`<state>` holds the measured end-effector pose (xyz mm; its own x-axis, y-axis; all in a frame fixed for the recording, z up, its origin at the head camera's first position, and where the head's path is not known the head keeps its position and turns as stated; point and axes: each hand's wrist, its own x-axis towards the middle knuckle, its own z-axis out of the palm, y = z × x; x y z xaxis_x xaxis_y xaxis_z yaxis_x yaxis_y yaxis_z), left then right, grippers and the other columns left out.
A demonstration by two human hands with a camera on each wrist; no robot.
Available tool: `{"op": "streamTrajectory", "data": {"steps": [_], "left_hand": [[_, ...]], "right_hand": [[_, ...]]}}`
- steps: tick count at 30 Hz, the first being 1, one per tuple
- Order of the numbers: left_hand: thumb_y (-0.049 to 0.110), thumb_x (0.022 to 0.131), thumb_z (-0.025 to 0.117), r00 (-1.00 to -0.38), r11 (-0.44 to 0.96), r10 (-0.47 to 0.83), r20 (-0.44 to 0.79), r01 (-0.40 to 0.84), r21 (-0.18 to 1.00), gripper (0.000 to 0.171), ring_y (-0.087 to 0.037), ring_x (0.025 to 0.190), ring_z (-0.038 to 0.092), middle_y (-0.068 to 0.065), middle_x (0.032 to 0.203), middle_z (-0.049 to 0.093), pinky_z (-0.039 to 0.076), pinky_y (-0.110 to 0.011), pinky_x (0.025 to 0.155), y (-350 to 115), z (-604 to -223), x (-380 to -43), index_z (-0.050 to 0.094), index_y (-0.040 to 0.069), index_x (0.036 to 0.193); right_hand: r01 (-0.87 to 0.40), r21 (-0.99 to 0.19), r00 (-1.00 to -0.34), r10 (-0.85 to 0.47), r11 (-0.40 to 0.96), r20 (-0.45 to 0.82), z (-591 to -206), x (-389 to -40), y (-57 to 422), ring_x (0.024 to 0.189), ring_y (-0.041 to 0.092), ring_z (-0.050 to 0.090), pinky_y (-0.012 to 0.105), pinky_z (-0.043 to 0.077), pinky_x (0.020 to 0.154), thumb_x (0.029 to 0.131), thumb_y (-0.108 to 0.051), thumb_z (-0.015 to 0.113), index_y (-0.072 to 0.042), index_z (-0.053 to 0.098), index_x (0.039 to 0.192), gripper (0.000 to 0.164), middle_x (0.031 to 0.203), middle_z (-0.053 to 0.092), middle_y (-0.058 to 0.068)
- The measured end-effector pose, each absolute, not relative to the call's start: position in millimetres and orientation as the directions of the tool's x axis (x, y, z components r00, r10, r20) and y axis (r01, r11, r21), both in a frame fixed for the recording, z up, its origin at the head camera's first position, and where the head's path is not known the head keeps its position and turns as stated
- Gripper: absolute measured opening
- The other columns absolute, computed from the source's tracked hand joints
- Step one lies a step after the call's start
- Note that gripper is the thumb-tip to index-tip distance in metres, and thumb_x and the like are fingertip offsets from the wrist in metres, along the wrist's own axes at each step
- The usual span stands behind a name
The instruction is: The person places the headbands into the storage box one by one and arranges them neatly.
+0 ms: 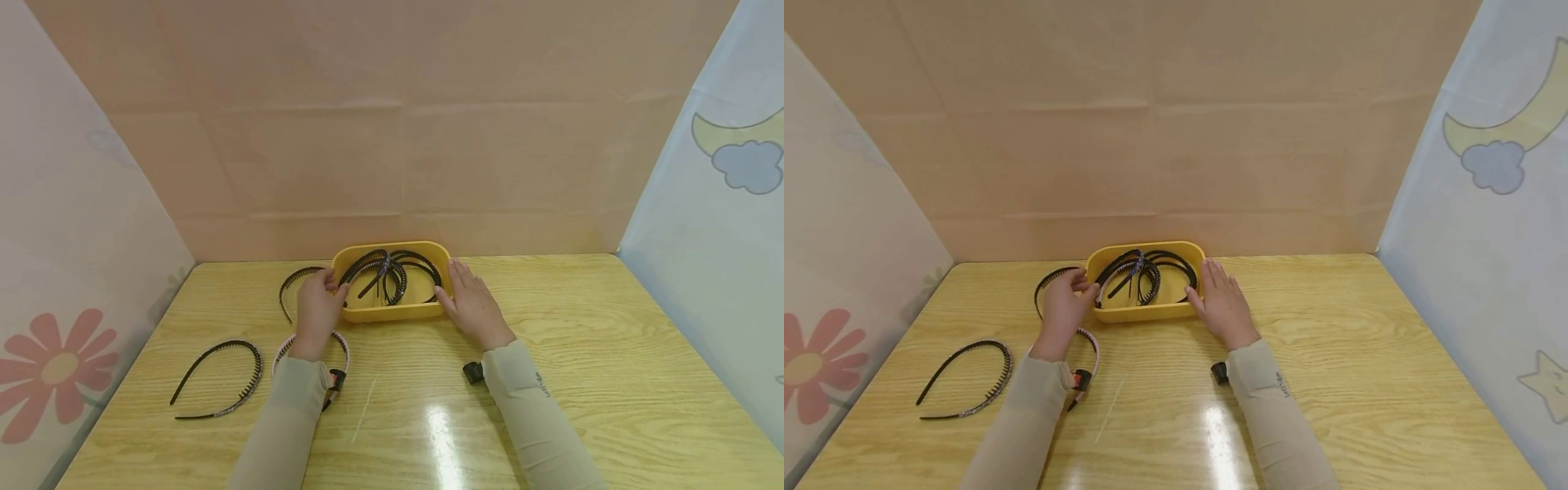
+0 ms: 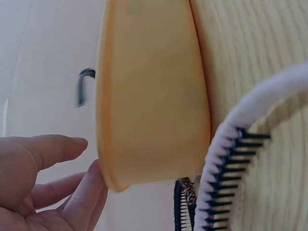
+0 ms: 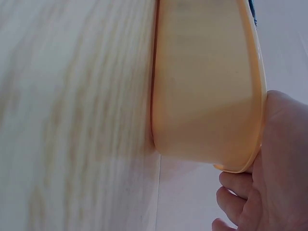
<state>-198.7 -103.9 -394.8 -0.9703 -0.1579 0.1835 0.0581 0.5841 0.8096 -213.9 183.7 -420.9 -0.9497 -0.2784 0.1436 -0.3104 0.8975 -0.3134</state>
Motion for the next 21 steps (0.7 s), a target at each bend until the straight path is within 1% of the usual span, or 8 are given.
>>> {"op": "streamTrajectory", "data": {"steps": [5, 11, 16, 21], "left_hand": [[0.012, 0.098, 0.067, -0.975, 0.585, -0.122, 0.187, 0.082, 0.807, 0.042, -0.037, 0.114, 0.064, -0.025, 0.128, 0.063, 0.057, -0.049, 0.09, -111, -394, -192, 0.059, -0.009, 0.133], [0.012, 0.099, 0.063, -0.96, 0.618, -0.142, 0.24, 0.103, 0.78, 0.036, -0.038, 0.109, 0.066, -0.026, 0.121, 0.066, 0.056, -0.052, 0.089, -128, -393, -189, 0.062, -0.008, 0.13], [0.012, 0.1, 0.06, -0.954, 0.628, -0.186, 0.235, 0.068, 0.775, 0.037, -0.04, 0.109, 0.066, -0.028, 0.121, 0.066, 0.055, -0.054, 0.089, -148, -397, -190, 0.061, -0.008, 0.131], [0.012, 0.102, 0.055, -0.961, 0.611, -0.219, 0.17, 0.001, 0.791, 0.039, -0.043, 0.117, 0.061, -0.03, 0.128, 0.061, 0.053, -0.055, 0.095, -167, -406, -191, 0.057, -0.01, 0.134]], "right_hand": [[-0.309, -0.315, -0.95, -0.278, 0.897, 0.14, -421, -213, 184, 0.154, 0.037, 0.015, 0.058, 0.016, 0.122, 0.11, -0.044, 0.038, 0.004, 0.016, 0.16, 0.073, 0.167, 0.017, 0.021], [-0.31, -0.325, -0.95, -0.276, 0.894, 0.145, -420, -213, 185, 0.154, 0.036, 0.015, 0.058, 0.016, 0.122, 0.11, -0.044, 0.039, 0.004, 0.016, 0.16, 0.073, 0.167, 0.016, 0.02], [-0.304, -0.327, -0.952, -0.274, 0.895, 0.135, -422, -213, 185, 0.154, 0.036, 0.014, 0.057, 0.016, 0.123, 0.11, -0.044, 0.038, 0.003, 0.016, 0.16, 0.073, 0.167, 0.016, 0.019], [-0.306, -0.326, -0.952, -0.278, 0.894, 0.132, -423, -213, 185, 0.154, 0.036, 0.014, 0.057, 0.016, 0.123, 0.11, -0.044, 0.039, 0.003, 0.016, 0.16, 0.073, 0.167, 0.016, 0.019]]}}
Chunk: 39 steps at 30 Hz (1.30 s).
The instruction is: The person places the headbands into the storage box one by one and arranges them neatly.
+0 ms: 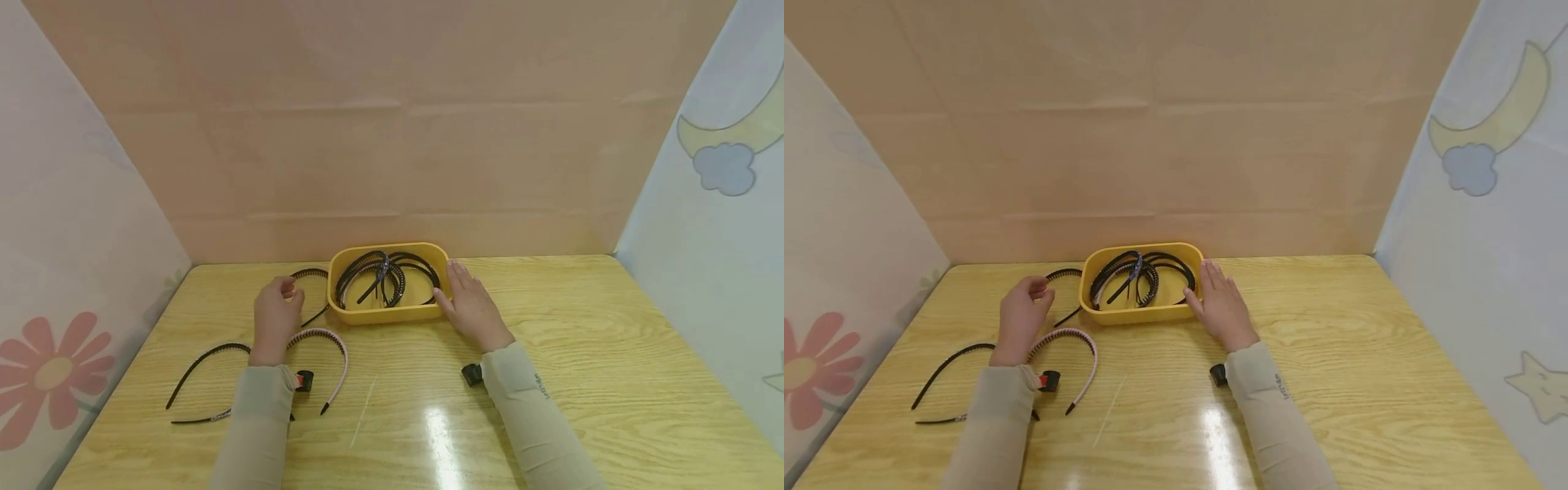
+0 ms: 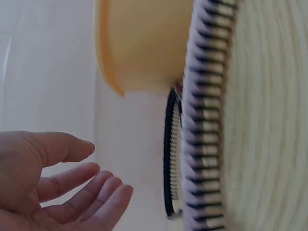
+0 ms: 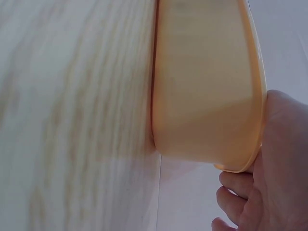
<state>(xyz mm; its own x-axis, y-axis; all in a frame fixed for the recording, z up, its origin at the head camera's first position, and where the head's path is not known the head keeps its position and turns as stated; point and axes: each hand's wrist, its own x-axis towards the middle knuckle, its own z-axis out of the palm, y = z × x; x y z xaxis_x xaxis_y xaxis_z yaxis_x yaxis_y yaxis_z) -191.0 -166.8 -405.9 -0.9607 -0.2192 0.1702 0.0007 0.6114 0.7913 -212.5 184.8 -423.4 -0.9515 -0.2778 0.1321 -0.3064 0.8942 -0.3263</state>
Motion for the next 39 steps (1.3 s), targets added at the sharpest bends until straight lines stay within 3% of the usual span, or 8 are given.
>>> {"op": "streamTrajectory", "data": {"steps": [13, 18, 27, 30, 33, 35, 37, 39], "left_hand": [[0.009, 0.101, 0.051, -0.966, 0.621, -0.251, -0.058, -0.207, 0.756, 0.051, -0.05, 0.121, 0.056, -0.039, 0.133, 0.054, 0.049, -0.058, 0.099, -188, -413, -186, 0.042, -0.02, 0.141], [0.009, 0.098, 0.052, -0.97, 0.642, -0.232, -0.078, -0.213, 0.737, 0.053, -0.048, 0.112, 0.06, -0.038, 0.126, 0.059, 0.05, -0.058, 0.097, -191, -418, -185, 0.043, -0.023, 0.139], [0.006, 0.092, 0.058, -0.967, 0.621, -0.226, -0.114, -0.234, 0.748, 0.059, -0.05, 0.132, 0.046, -0.04, 0.14, 0.048, 0.043, -0.058, 0.108, -195, -421, -189, 0.041, -0.022, 0.142], [0.004, 0.091, 0.058, -0.968, 0.621, -0.227, -0.106, -0.227, 0.75, 0.042, -0.049, 0.115, 0.057, -0.04, 0.116, 0.06, 0.05, -0.053, 0.1, -197, -422, -190, 0.055, -0.021, 0.125], [0.006, 0.091, 0.059, -0.966, 0.621, -0.24, -0.094, -0.227, 0.75, 0.04, -0.049, 0.107, 0.061, -0.039, 0.107, 0.063, 0.053, -0.053, 0.096, -201, -423, -191, 0.058, -0.021, 0.121], [0.008, 0.093, 0.059, -0.962, 0.594, -0.245, -0.119, -0.246, 0.766, 0.041, -0.048, 0.106, 0.061, -0.037, 0.109, 0.064, 0.052, -0.052, 0.097, -204, -424, -192, 0.058, -0.02, 0.122], [0.012, 0.095, 0.06, -0.958, 0.569, -0.247, -0.143, -0.263, 0.779, 0.056, -0.048, 0.125, 0.055, -0.035, 0.134, 0.056, 0.047, -0.055, 0.104, -206, -423, -192, 0.046, -0.02, 0.14], [0.013, 0.098, 0.059, -0.952, 0.494, -0.237, -0.191, -0.288, 0.82, 0.057, -0.043, 0.124, 0.058, -0.034, 0.138, 0.055, 0.05, -0.05, 0.103, -209, -423, -192, 0.043, -0.018, 0.144]], "right_hand": [[-0.304, -0.332, -0.952, -0.272, 0.893, 0.14, -419, -210, 187, 0.154, 0.037, 0.015, 0.058, 0.016, 0.122, 0.11, -0.045, 0.038, 0.004, 0.017, 0.16, 0.073, 0.167, 0.017, 0.02], [-0.302, -0.332, -0.953, -0.271, 0.894, 0.136, -420, -210, 187, 0.154, 0.037, 0.015, 0.058, 0.016, 0.122, 0.11, -0.046, 0.037, 0.004, 0.016, 0.16, 0.074, 0.167, 0.016, 0.02], [-0.311, -0.32, -0.95, -0.279, 0.895, 0.143, -420, -212, 186, 0.154, 0.037, 0.016, 0.058, 0.016, 0.122, 0.11, -0.044, 0.038, 0.004, 0.016, 0.16, 0.073, 0.167, 0.017, 0.021], [-0.317, -0.322, -0.947, -0.282, 0.892, 0.151, -420, -212, 186, 0.153, 0.038, 0.017, 0.058, 0.017, 0.122, 0.11, -0.042, 0.04, 0.005, 0.017, 0.16, 0.072, 0.166, 0.018, 0.021], [-0.32, -0.324, -0.946, -0.285, 0.89, 0.154, -420, -212, 186, 0.153, 0.038, 0.017, 0.059, 0.017, 0.122, 0.11, -0.042, 0.04, 0.005, 0.018, 0.16, 0.072, 0.166, 0.019, 0.021], [-0.322, -0.327, -0.946, -0.285, 0.889, 0.156, -419, -212, 186, 0.153, 0.038, 0.018, 0.059, 0.017, 0.122, 0.11, -0.042, 0.04, 0.005, 0.018, 0.159, 0.072, 0.166, 0.019, 0.021], [-0.323, -0.328, -0.945, -0.286, 0.888, 0.158, -419, -212, 186, 0.153, 0.039, 0.019, 0.059, 0.018, 0.121, 0.11, -0.042, 0.04, 0.006, 0.019, 0.159, 0.072, 0.166, 0.02, 0.022], [-0.326, -0.328, -0.944, -0.288, 0.887, 0.159, -419, -213, 186, 0.153, 0.039, 0.018, 0.059, 0.018, 0.122, 0.11, -0.041, 0.041, 0.006, 0.019, 0.159, 0.072, 0.166, 0.02, 0.022]]}}
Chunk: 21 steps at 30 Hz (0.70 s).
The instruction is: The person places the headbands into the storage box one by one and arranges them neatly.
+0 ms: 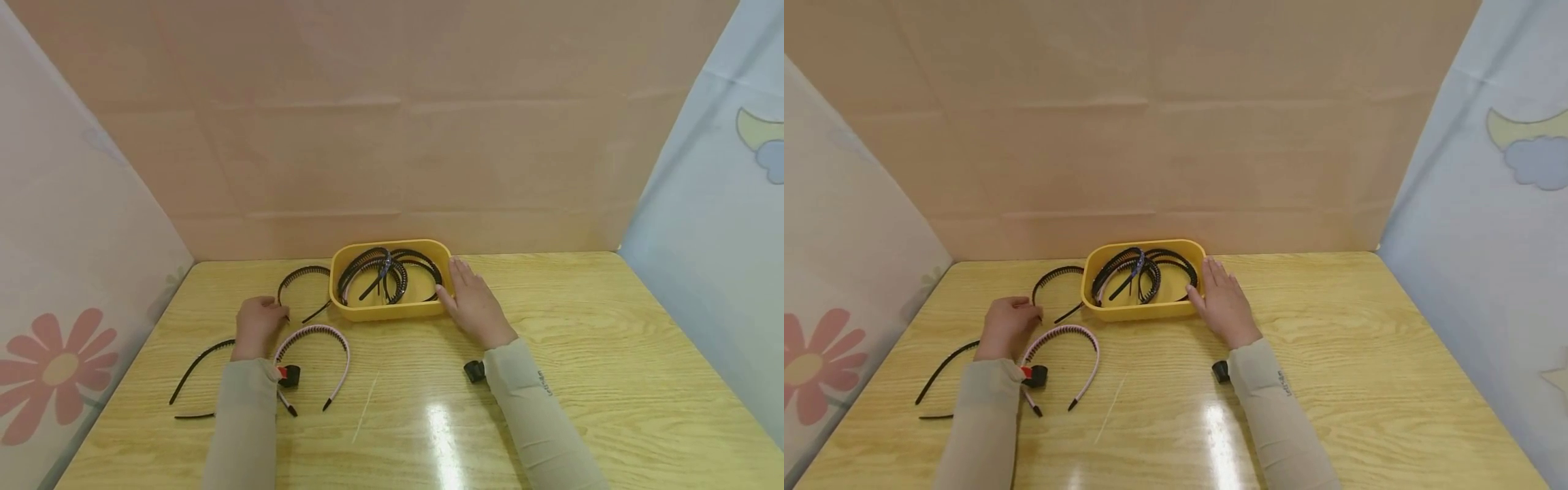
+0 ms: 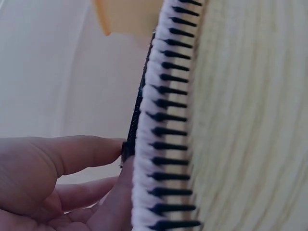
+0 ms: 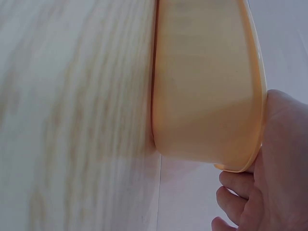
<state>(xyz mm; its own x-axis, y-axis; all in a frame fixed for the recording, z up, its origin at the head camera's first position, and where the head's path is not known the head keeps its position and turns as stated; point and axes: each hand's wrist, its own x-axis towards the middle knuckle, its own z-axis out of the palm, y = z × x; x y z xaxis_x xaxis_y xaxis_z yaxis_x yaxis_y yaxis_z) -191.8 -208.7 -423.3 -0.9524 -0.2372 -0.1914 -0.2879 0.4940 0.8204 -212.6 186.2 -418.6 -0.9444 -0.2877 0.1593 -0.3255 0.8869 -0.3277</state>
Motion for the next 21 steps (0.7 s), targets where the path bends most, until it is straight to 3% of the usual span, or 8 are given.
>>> {"op": "streamTrajectory", "data": {"steps": [4, 7, 21], "left_hand": [[0.009, 0.101, 0.058, -0.946, 0.349, -0.216, -0.241, -0.305, 0.886, 0.056, -0.029, 0.101, 0.071, -0.036, 0.136, 0.054, 0.059, -0.032, 0.085, -211, -423, -191, 0.039, -0.018, 0.146], [0.006, 0.101, 0.059, -0.945, 0.283, -0.213, -0.248, -0.303, 0.91, 0.054, -0.014, 0.086, 0.07, -0.037, 0.134, 0.054, 0.059, -0.023, 0.075, -212, -423, -190, 0.039, -0.018, 0.146], [0.005, 0.099, 0.062, -0.934, 0.227, -0.309, -0.18, -0.256, 0.94, 0.052, -0.001, 0.076, 0.065, -0.03, 0.131, 0.058, 0.059, -0.022, 0.075, -214, -412, -189, 0.046, -0.013, 0.145]], "right_hand": [[-0.331, -0.327, -0.943, -0.293, 0.885, 0.16, -418, -214, 187, 0.153, 0.04, 0.018, 0.057, 0.018, 0.122, 0.11, -0.04, 0.041, 0.007, 0.017, 0.159, 0.072, 0.165, 0.019, 0.023], [-0.333, -0.326, -0.942, -0.296, 0.885, 0.159, -418, -214, 187, 0.152, 0.041, 0.018, 0.057, 0.018, 0.122, 0.11, -0.04, 0.042, 0.007, 0.017, 0.159, 0.072, 0.165, 0.019, 0.023], [-0.326, -0.315, -0.944, -0.291, 0.892, 0.154, -418, -214, 187, 0.152, 0.04, 0.019, 0.057, 0.018, 0.122, 0.11, -0.041, 0.041, 0.007, 0.018, 0.159, 0.072, 0.165, 0.02, 0.023]]}}
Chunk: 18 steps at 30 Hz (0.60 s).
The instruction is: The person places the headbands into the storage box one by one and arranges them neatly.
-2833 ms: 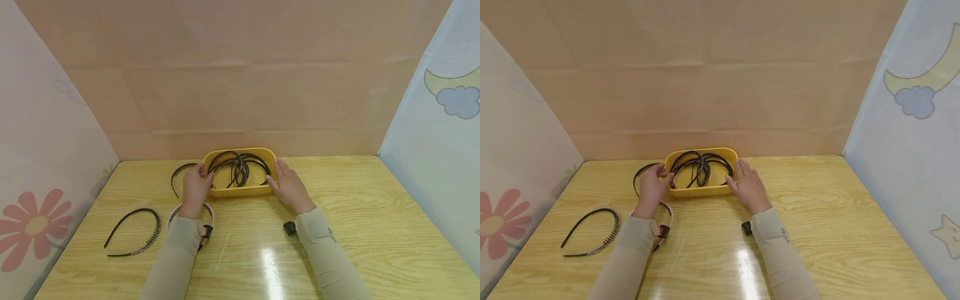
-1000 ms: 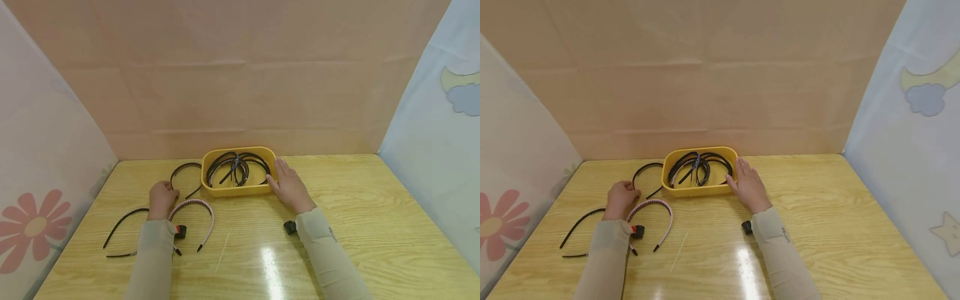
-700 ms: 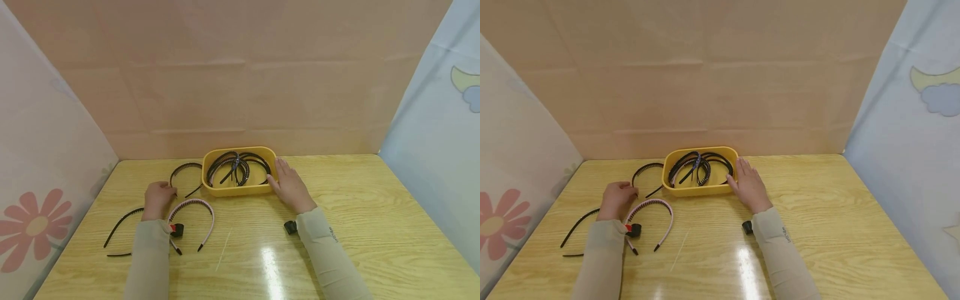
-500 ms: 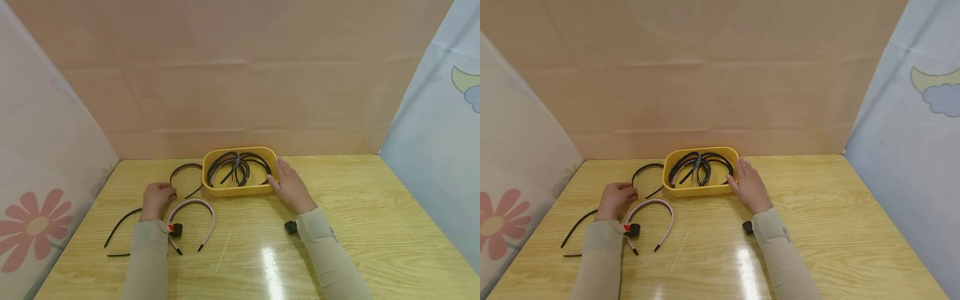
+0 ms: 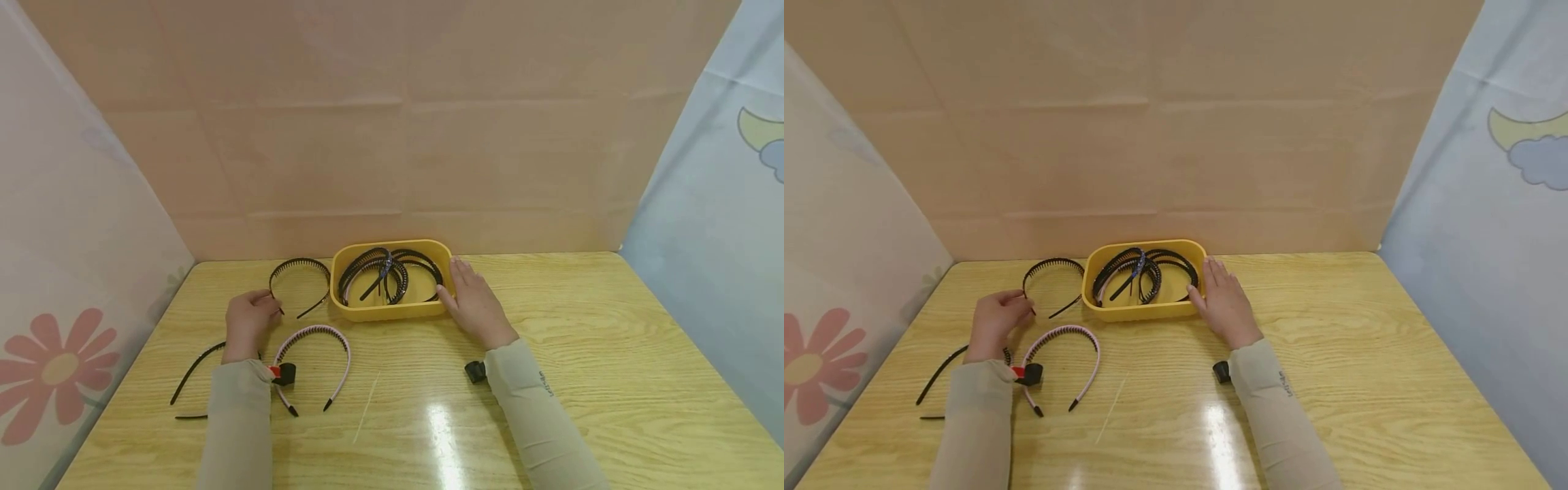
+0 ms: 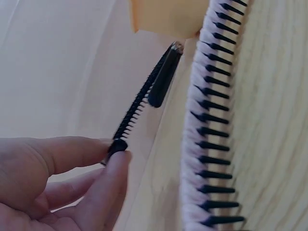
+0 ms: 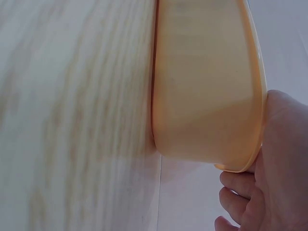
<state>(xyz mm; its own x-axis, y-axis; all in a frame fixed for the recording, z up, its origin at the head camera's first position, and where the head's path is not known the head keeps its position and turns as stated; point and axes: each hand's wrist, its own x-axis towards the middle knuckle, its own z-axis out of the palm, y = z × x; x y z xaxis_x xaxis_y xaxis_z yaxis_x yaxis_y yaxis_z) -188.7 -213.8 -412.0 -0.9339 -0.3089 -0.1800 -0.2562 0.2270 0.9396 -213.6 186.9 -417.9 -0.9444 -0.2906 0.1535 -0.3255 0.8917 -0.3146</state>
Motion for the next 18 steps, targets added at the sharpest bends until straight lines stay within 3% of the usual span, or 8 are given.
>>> {"op": "streamTrajectory", "data": {"steps": [4, 10, 18], "left_hand": [[0.006, 0.099, 0.063, -0.925, 0.244, -0.358, -0.126, -0.223, 0.944, 0.051, 0.002, 0.077, 0.063, -0.029, 0.134, 0.058, 0.058, -0.019, 0.076, -215, -407, -188, 0.049, -0.008, 0.146], [0.006, 0.099, 0.063, -0.91, 0.163, -0.404, -0.092, -0.171, 0.972, 0.052, 0.007, 0.075, 0.062, -0.026, 0.135, 0.056, 0.056, -0.013, 0.076, -214, -401, -188, 0.048, -0.004, 0.148], [0.006, 0.098, 0.066, -0.908, 0.087, -0.414, -0.062, -0.107, 0.99, 0.054, 0.002, 0.082, 0.067, -0.023, 0.133, 0.055, 0.056, -0.016, 0.08, -208, -391, -186, 0.049, -0.001, 0.148]], "right_hand": [[-0.33, -0.309, -0.943, -0.294, 0.892, 0.158, -417, -213, 187, 0.152, 0.041, 0.019, 0.057, 0.019, 0.122, 0.11, -0.041, 0.041, 0.007, 0.018, 0.158, 0.072, 0.165, 0.02, 0.024], [-0.329, -0.311, -0.943, -0.293, 0.892, 0.156, -416, -213, 187, 0.152, 0.04, 0.018, 0.057, 0.018, 0.122, 0.11, -0.04, 0.041, 0.007, 0.018, 0.158, 0.072, 0.165, 0.019, 0.024], [-0.33, -0.316, -0.943, -0.295, 0.89, 0.154, -415, -212, 187, 0.153, 0.04, 0.018, 0.057, 0.017, 0.122, 0.11, -0.039, 0.041, 0.008, 0.018, 0.158, 0.071, 0.165, 0.019, 0.025]]}}
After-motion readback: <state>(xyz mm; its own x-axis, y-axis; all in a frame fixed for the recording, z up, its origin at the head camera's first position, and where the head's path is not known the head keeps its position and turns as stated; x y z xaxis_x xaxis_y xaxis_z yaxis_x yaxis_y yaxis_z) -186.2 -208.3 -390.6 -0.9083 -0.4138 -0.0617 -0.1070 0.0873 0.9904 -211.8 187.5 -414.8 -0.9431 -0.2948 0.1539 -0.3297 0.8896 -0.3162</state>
